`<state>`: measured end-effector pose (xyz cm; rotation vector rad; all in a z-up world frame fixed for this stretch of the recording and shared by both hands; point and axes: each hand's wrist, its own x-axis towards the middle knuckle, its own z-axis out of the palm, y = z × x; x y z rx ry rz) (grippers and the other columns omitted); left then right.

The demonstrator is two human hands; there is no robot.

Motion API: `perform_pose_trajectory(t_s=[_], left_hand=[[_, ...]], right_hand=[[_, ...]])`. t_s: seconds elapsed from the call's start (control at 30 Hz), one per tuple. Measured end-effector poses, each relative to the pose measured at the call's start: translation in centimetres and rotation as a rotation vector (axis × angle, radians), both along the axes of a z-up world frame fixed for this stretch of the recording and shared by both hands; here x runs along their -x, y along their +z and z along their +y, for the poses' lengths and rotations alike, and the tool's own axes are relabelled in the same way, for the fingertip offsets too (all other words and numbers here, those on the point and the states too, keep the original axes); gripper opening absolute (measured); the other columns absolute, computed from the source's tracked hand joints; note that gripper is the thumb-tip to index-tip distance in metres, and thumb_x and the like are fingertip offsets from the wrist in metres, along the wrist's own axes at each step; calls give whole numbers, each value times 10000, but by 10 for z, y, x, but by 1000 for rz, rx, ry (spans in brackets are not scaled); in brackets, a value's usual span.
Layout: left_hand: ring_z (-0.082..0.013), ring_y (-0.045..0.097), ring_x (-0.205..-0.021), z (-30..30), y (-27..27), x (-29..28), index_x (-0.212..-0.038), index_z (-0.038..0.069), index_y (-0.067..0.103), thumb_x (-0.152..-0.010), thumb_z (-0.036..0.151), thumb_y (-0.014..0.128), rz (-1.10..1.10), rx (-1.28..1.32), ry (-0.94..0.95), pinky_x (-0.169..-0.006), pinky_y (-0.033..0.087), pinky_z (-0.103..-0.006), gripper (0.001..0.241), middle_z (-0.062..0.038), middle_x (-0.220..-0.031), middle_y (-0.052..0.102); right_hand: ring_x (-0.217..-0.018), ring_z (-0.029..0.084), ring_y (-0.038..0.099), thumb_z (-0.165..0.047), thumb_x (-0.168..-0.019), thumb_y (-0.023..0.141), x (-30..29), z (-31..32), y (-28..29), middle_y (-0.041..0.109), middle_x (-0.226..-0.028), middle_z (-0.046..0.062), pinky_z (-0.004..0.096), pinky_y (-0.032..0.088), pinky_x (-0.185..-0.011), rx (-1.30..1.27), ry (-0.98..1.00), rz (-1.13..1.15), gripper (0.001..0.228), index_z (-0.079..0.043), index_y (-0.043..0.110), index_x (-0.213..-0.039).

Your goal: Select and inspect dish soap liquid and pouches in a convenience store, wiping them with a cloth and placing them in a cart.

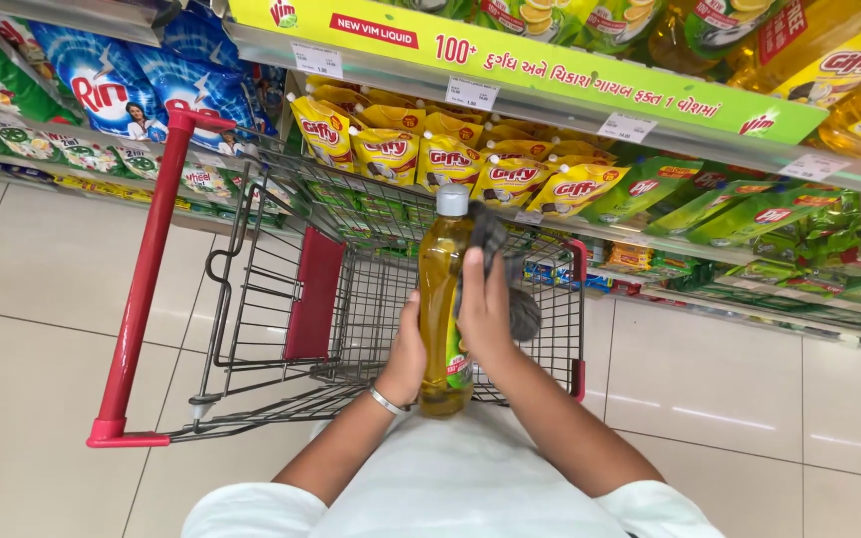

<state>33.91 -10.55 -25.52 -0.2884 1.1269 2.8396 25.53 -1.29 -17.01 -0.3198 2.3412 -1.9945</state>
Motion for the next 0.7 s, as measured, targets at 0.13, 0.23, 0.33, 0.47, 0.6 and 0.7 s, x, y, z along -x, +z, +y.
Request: perform_pose_trajectory(t_s=[0.13,0.23,0.33,0.47,0.6,0.7], left_hand=[[-114,704,-1092,-26,66,6,-1408,106,515,-986,563,361,-205,-82,-101,-963,574,-317,641,-20,-1213,684],[-226,712,-938,-28,40,-3,-1331,79,519,-995,700,367,-99,-91,-351,-881,582,-404,722,-127,-1074,685],[-239,691,-893,-24,16,-8,-1389,120,519,-963,665,432,-126,-185,-367,-792,555,-481,697,-82,-1085,674],[-226,703,-1027,-32,52,-5,-1391,199,507,-887,679,425,-276,-253,-226,-920,552,-471,701,-62,-1181,705],[-238,668,-1171,-51,39,-8,-1448,36,514,-995,621,472,-247,-267,-48,-1030,536,-416,740,-141,-1326,665],[-231,666,-1157,-65,50,-9,-1437,52,517,-998,556,490,-207,-134,5,-1003,535,-415,669,-129,-1310,659]], right_hand=[[-1231,253,596,-451,-1111,374,-12,6,0,628,-1346,168,354,429,-1085,51,49,54,583,26,488,-1427],[-1237,241,603,-425,-1100,391,-12,14,-2,651,-1329,164,349,429,-1081,2,-39,-32,558,30,537,-1389],[-1141,265,598,-377,-1105,415,-16,13,4,647,-1262,202,378,460,-1029,135,51,-160,538,53,558,-1394],[-1417,358,396,-279,-1098,433,-40,24,-19,466,-1506,230,418,258,-1188,-11,268,73,534,88,436,-1486],[-1548,483,218,-169,-1099,400,-63,54,-26,337,-1627,324,475,93,-1274,-95,592,287,487,127,452,-1482],[-1498,406,449,-164,-1047,414,-61,71,-37,559,-1423,211,543,117,-1343,-211,740,347,387,47,639,-1279]])
